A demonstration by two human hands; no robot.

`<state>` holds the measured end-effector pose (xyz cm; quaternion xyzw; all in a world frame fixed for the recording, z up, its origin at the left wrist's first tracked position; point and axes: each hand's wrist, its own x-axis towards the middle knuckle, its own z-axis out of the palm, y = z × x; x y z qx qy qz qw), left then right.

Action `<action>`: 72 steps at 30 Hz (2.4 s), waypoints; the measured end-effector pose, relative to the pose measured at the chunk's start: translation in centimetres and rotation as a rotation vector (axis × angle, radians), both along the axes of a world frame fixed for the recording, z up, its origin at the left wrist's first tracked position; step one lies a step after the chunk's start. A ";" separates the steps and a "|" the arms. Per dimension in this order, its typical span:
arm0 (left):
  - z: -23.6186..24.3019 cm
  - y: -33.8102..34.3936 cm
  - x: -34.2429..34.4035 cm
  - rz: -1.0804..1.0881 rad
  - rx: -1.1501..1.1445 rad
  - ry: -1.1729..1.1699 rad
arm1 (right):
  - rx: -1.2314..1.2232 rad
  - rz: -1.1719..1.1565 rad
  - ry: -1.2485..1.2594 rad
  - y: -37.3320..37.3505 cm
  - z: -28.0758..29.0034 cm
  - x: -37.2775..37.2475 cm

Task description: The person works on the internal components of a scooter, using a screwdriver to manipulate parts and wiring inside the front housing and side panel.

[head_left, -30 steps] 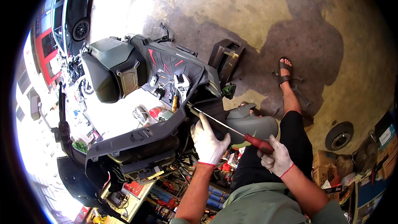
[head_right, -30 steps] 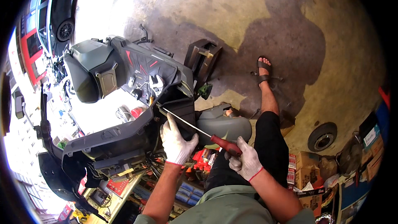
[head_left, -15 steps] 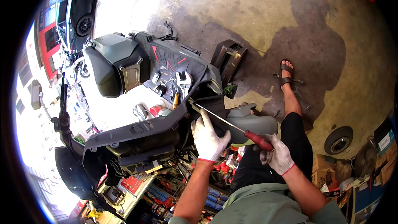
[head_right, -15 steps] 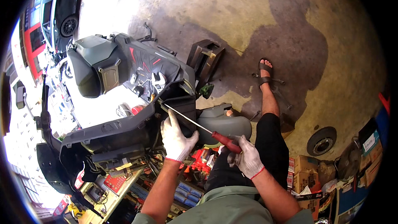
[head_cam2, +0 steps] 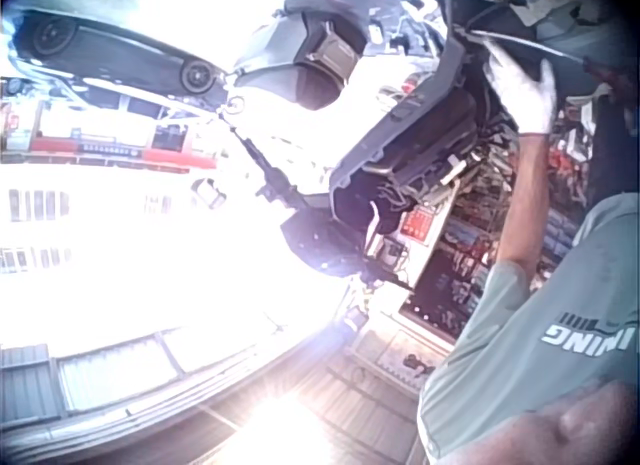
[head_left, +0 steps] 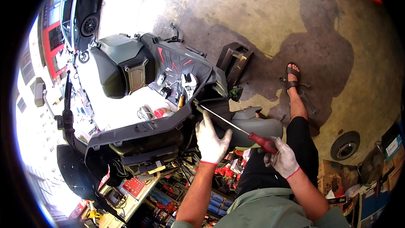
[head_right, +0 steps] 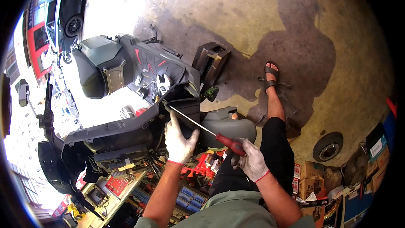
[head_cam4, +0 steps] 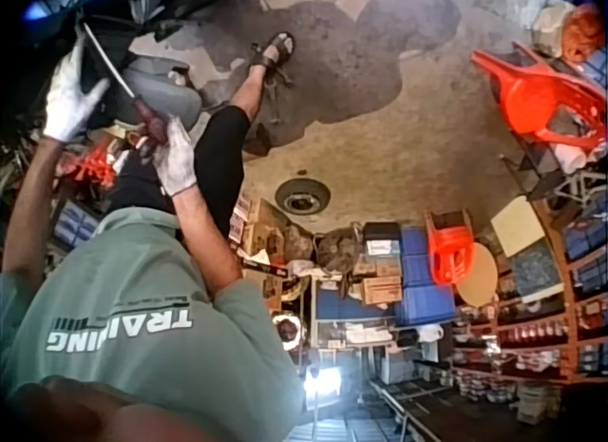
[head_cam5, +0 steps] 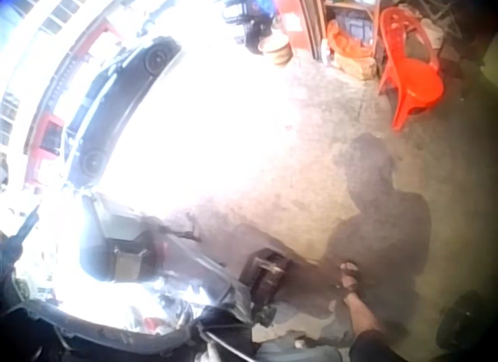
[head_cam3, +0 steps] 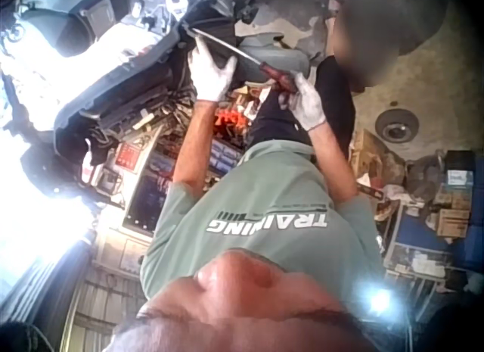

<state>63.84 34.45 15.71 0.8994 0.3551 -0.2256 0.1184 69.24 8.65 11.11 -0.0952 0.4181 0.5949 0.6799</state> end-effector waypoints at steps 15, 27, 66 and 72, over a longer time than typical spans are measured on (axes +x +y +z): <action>1.1 -4.9 1.0 0.466 -0.293 -0.439 | -0.199 0.112 -0.192 1.3 1.6 1.2; -0.7 -8.3 0.7 1.359 -0.755 -0.460 | -0.446 0.382 -1.170 2.2 1.5 -0.2; -9.1 -11.7 -2.4 2.004 -0.988 -1.072 | -0.489 0.624 -1.567 13.2 -1.4 5.7; -9.6 -11.7 -1.9 1.966 -1.283 -1.294 | -0.069 0.836 -1.016 25.2 -6.1 4.1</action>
